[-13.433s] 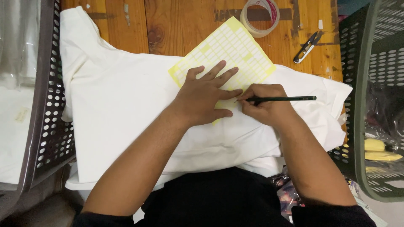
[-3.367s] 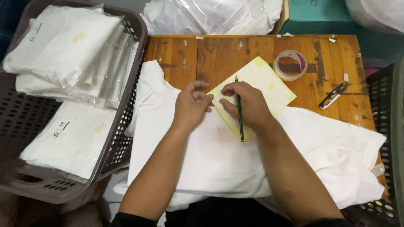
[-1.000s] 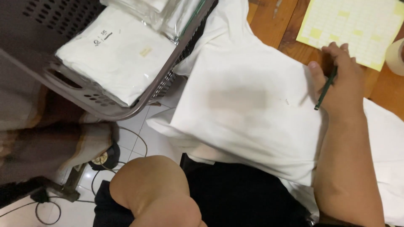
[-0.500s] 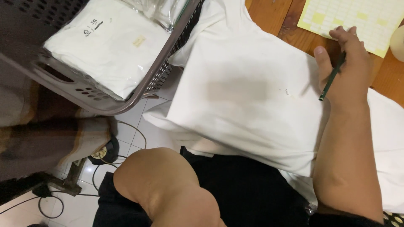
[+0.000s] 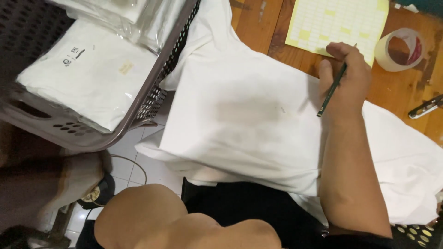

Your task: The person unfolds a white garment on a wooden table, smooths it out, and uses a pencil to mark a spot on the fabric. The person then folds the garment and places it on the table.

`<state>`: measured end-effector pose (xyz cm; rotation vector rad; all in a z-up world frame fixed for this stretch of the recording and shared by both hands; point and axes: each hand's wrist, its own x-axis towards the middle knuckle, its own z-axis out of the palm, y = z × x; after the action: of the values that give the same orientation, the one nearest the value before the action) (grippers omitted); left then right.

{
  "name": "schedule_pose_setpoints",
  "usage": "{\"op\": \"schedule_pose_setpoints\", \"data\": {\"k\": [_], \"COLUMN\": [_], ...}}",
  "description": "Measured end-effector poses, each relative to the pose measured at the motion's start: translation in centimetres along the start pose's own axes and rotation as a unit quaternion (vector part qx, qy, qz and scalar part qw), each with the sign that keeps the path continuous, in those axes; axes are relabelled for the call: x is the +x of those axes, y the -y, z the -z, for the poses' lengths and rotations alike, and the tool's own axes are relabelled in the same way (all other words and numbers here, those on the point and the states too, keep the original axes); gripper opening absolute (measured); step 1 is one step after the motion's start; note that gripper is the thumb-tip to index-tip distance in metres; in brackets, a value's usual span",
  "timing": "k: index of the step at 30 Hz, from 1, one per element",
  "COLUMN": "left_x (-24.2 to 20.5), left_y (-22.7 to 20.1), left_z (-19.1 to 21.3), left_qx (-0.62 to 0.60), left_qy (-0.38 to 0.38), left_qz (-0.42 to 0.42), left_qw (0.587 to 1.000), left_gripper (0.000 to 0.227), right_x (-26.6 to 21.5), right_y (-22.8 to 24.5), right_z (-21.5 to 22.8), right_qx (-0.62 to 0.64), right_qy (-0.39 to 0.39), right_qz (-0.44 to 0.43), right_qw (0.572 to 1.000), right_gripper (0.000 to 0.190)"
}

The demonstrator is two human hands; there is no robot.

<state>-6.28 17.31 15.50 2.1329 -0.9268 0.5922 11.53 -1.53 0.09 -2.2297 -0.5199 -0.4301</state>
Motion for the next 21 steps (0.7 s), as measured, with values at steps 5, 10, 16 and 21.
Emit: {"op": "schedule_pose_setpoints", "data": {"k": [5,10,16,21], "left_x": [0.1,0.7,1.8,1.1], "left_y": [1.7,5.2,11.4,16.4], "left_z": [-1.6,-4.5,-7.9,-10.3], "left_qx": [-0.002,-0.021,-0.030,-0.080], "left_qy": [0.006,0.023,-0.020,-0.058], "left_qz": [-0.025,-0.065,0.048,0.166], "left_qw": [1.000,0.997,0.998,0.981], "left_gripper": [0.009,0.009,0.016,0.010], "right_x": [-0.1,-0.4,-0.3,-0.3], "right_y": [0.0,-1.6,-1.7,-0.7], "right_z": [0.0,0.2,0.0,1.1], "right_qx": [-0.028,-0.045,0.013,0.039], "right_qy": [0.004,-0.112,-0.134,-0.132], "right_qz": [-0.100,0.023,-0.017,-0.071], "right_qw": [0.995,0.992,0.991,0.988], "right_gripper": [0.026,0.022,0.023,0.020]}}
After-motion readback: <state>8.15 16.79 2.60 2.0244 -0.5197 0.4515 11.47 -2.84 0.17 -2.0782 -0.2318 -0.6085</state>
